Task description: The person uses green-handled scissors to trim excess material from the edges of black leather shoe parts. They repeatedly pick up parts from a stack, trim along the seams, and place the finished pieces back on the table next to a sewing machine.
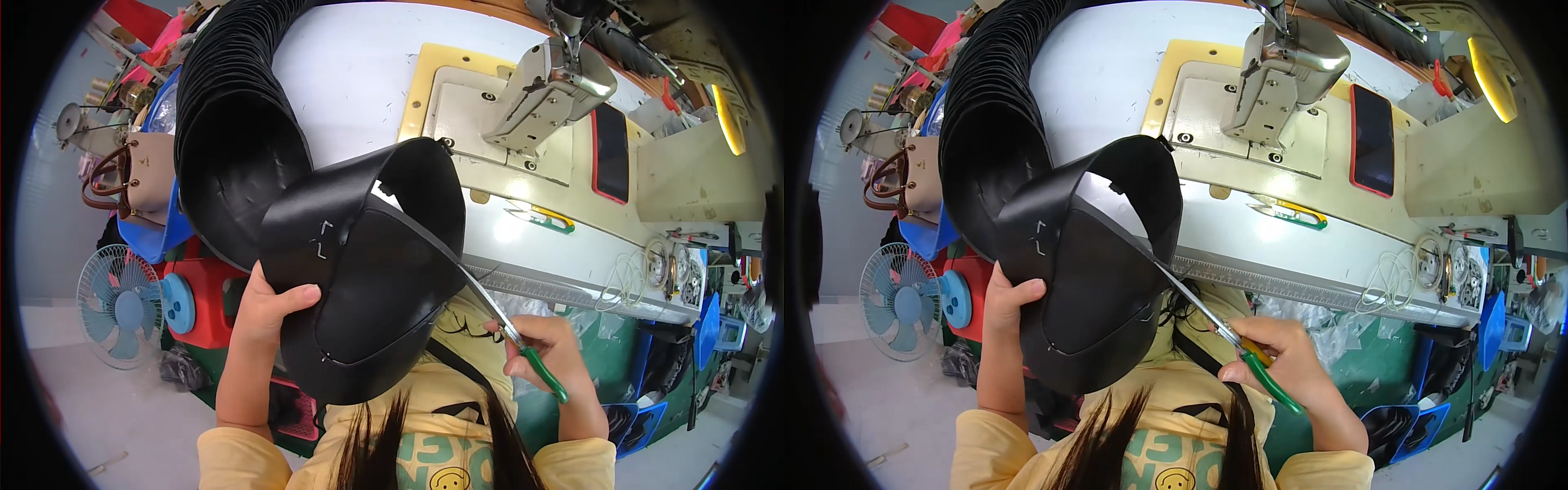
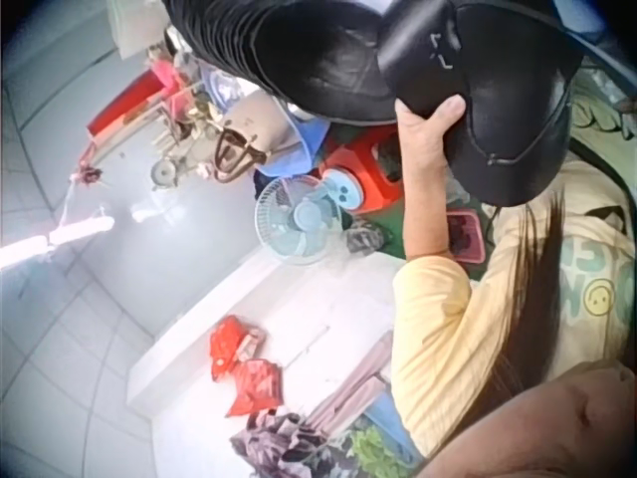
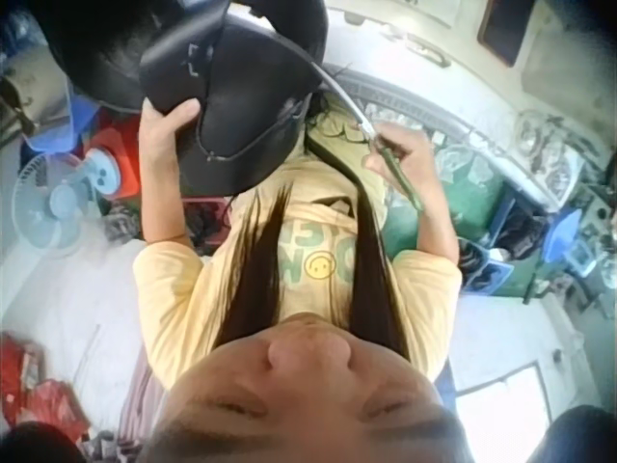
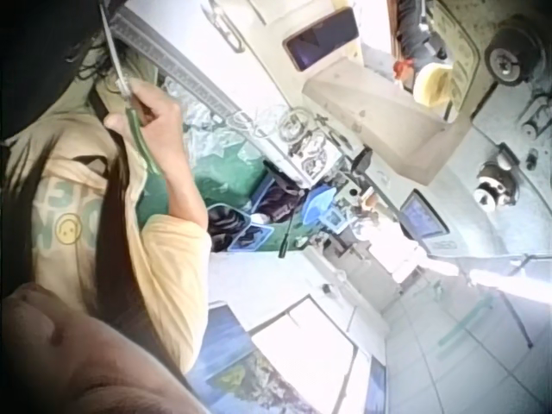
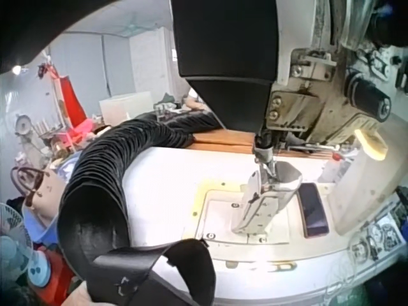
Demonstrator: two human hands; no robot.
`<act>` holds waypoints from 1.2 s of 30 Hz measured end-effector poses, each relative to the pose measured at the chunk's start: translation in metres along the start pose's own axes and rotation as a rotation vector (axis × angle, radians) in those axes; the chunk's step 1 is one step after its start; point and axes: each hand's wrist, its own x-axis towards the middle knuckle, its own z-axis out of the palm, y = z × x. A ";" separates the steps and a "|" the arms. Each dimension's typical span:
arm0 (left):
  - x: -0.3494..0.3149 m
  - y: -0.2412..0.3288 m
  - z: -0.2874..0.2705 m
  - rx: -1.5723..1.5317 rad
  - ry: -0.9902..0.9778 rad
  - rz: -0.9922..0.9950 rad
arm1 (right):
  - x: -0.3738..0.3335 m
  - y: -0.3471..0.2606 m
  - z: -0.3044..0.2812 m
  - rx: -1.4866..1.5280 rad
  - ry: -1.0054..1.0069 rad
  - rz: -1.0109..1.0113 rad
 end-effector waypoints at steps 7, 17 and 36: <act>0.001 0.003 0.004 0.086 -0.124 0.065 | 0.007 0.011 0.005 0.157 -0.094 -0.085; 0.005 0.010 0.005 0.136 -0.133 0.068 | -0.004 0.006 -0.001 0.108 -0.064 0.024; 0.009 0.013 0.001 0.196 -0.181 0.025 | -0.004 0.000 0.004 0.151 -0.085 0.118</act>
